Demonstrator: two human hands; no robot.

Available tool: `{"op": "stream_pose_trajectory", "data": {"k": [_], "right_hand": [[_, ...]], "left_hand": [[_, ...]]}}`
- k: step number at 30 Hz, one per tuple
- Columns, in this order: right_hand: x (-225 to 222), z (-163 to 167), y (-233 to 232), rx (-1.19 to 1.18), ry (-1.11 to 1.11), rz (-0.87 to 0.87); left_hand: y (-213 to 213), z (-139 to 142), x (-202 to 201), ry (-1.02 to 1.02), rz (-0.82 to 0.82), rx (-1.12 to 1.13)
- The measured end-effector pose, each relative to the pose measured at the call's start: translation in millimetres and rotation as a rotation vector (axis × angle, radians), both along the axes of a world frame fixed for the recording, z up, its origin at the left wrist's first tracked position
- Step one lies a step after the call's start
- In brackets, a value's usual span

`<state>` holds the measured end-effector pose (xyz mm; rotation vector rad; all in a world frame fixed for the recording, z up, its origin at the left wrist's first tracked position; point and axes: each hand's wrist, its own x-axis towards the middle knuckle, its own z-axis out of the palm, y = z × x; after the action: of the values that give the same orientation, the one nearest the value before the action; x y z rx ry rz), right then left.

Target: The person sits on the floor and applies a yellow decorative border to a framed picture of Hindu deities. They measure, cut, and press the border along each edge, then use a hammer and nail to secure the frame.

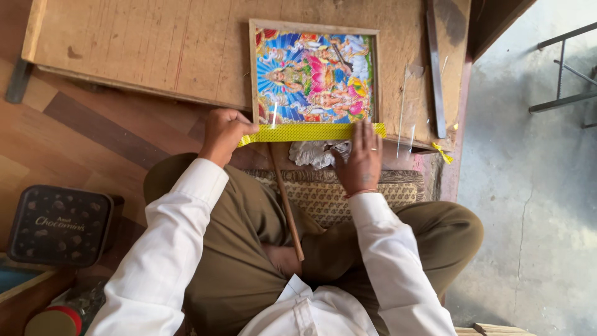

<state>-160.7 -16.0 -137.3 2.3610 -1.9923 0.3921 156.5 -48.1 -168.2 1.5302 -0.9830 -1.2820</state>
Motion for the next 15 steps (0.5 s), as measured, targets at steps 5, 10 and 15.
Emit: {"op": "stream_pose_trajectory", "data": {"k": [5,10,15], "right_hand": [[-30.6,4.6,-2.3,-0.016,-0.143,-0.052],[-39.9,-0.5,-15.2,-0.105,-0.315,-0.150],[-48.3,9.5,-43.1,-0.015,-0.380,-0.331]], "left_hand": [[3.4,14.6,-8.9,-0.177,0.010,-0.029],[20.4,37.7,-26.4,-0.815,-0.092,-0.407],[17.3,50.9,-43.3,-0.877,-0.237,-0.615]]}}
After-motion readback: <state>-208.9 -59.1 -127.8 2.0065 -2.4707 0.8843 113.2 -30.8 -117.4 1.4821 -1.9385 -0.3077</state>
